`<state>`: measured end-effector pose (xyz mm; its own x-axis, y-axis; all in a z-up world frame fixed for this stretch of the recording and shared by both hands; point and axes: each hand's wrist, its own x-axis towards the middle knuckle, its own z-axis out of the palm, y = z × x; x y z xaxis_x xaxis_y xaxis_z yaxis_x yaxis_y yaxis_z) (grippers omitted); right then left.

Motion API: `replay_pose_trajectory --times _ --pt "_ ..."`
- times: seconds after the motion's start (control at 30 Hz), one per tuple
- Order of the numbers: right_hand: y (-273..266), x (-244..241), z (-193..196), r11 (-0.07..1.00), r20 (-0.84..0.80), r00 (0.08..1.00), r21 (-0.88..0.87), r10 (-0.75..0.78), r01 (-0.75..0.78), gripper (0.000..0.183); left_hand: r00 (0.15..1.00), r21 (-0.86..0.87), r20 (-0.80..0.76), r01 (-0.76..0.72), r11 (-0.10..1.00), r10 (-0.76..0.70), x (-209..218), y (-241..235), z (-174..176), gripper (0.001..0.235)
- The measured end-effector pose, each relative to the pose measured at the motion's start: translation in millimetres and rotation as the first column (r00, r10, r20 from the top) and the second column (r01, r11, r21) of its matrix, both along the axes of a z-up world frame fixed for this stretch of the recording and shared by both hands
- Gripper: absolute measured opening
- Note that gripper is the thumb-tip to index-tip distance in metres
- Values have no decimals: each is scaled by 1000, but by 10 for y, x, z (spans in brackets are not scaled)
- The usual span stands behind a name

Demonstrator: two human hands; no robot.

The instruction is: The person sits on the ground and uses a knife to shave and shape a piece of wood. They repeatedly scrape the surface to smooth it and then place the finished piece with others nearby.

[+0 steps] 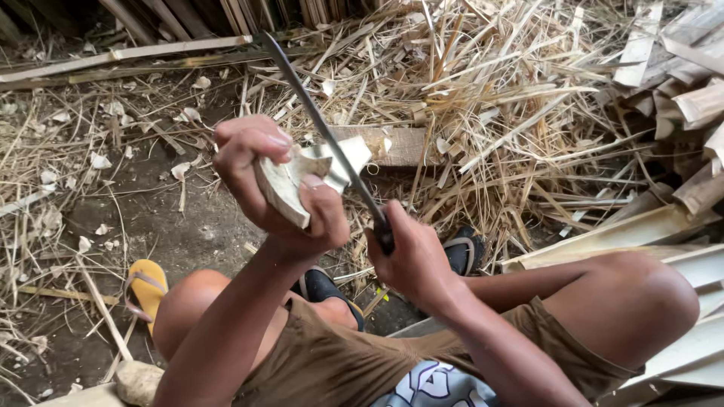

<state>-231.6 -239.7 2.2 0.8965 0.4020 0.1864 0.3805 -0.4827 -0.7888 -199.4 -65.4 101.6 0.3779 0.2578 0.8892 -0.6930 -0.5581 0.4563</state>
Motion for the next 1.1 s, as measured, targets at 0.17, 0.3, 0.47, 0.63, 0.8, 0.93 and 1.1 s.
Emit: replay_pose_trajectory --times 0.17,0.3,0.47,0.63,0.8,0.93,1.1 --pt "284 427 -480 980 -126 991 -196 -52 27 19 1000 -51 -15 -26 998 25 24 121 35 32" --pt "210 469 -225 984 -178 983 -164 37 -67 20 1000 -74 -7 -27 997 27 85 263 124 39" --pt "273 190 -381 999 119 992 -35 34 -30 20 1000 -104 29 1 995 2 162 310 57 34" --pt "508 999 -1070 960 -62 995 -273 -81 62 23 988 -304 104 140 942 -113 477 679 85 35" --pt "608 834 -563 971 -149 989 -236 10 -45 25 981 -323 122 184 928 -151 687 814 49 36" --pt "593 508 -810 998 111 993 -40 -34 39 21 993 -349 62 116 930 -100 572 779 -162 36" --pt "548 1340 -1650 929 -293 935 -361 -200 85 23 991 -324 126 85 942 -46 845 836 -22 36"
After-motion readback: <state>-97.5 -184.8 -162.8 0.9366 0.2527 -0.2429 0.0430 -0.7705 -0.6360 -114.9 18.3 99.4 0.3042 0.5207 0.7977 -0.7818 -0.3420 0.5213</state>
